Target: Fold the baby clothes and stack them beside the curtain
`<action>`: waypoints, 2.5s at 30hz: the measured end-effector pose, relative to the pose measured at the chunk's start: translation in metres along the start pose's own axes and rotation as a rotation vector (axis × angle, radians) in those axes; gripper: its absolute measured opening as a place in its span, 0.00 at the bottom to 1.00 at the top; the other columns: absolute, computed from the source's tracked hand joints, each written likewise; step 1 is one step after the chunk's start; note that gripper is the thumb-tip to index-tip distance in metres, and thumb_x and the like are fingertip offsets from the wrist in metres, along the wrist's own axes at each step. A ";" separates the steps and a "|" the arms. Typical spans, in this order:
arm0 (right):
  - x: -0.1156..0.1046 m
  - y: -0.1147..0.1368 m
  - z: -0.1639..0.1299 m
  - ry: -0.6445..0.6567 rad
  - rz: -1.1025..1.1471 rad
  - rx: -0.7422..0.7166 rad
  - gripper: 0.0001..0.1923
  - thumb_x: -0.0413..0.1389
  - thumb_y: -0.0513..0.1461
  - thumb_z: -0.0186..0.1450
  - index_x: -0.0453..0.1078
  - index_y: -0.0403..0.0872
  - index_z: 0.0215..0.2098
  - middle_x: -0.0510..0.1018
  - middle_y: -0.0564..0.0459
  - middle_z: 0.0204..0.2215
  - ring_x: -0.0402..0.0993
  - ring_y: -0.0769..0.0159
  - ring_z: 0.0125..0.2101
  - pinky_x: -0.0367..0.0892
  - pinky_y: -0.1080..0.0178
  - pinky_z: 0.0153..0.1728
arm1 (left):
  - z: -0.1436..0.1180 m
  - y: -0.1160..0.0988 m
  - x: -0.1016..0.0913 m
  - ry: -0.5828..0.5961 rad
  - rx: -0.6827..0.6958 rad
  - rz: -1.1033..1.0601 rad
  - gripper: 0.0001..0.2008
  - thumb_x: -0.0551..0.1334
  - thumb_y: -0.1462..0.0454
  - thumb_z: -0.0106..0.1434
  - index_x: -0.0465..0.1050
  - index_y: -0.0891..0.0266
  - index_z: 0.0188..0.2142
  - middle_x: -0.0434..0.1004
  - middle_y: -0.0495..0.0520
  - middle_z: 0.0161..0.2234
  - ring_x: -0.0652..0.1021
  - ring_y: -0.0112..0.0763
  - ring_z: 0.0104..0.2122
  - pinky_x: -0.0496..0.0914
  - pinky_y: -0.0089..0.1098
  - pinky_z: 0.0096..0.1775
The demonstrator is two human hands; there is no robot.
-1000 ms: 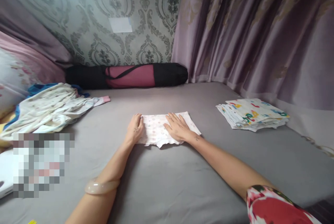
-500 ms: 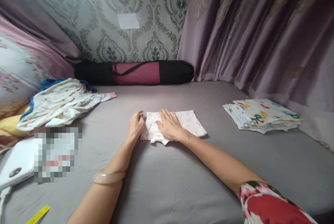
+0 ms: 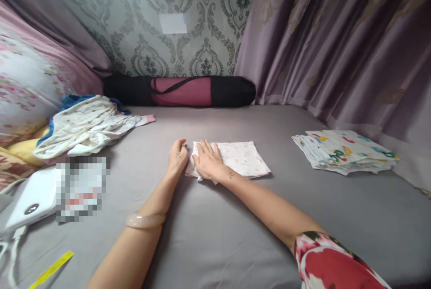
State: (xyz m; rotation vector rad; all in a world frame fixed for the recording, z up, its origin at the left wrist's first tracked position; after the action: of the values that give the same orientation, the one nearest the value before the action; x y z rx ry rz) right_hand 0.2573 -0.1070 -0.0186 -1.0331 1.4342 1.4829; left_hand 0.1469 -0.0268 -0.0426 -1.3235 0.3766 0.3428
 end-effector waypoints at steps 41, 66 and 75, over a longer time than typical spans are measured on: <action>-0.025 -0.084 -0.047 -0.009 0.020 0.043 0.34 0.40 0.44 0.69 0.45 0.31 0.68 0.47 0.37 0.68 0.40 0.54 0.68 0.38 0.51 0.66 | -0.082 -0.084 0.070 0.242 0.637 0.741 0.26 0.43 0.57 0.71 0.57 0.71 0.62 0.61 0.67 0.62 0.58 0.47 0.64 0.50 0.51 0.64; -0.034 -0.163 -0.072 0.011 -0.091 0.249 0.36 0.31 0.50 0.71 0.44 0.35 0.69 0.45 0.43 0.69 0.36 0.57 0.68 0.38 0.52 0.65 | -0.061 -0.049 0.065 0.441 0.360 0.877 0.34 0.39 0.49 0.70 0.53 0.71 0.65 0.52 0.63 0.67 0.51 0.48 0.67 0.48 0.51 0.63; -0.034 -0.163 -0.069 -0.003 -0.078 0.253 0.36 0.34 0.50 0.70 0.45 0.35 0.69 0.46 0.42 0.69 0.37 0.56 0.68 0.37 0.54 0.65 | -0.060 -0.046 0.065 0.477 0.325 0.876 0.35 0.39 0.48 0.69 0.50 0.69 0.66 0.46 0.64 0.68 0.47 0.48 0.67 0.49 0.48 0.63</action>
State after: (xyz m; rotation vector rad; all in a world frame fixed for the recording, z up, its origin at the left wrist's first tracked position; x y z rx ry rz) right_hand 0.4237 -0.1726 -0.0431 -0.9179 1.5168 1.2114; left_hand 0.2214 -0.0931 -0.0439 -0.8460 1.3678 0.6562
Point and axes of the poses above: each hand's wrist, its own z-axis towards the middle knuckle, its own x-axis out of the palm, y = z × x, the point moved 8 cm from there along z, towards the middle knuckle
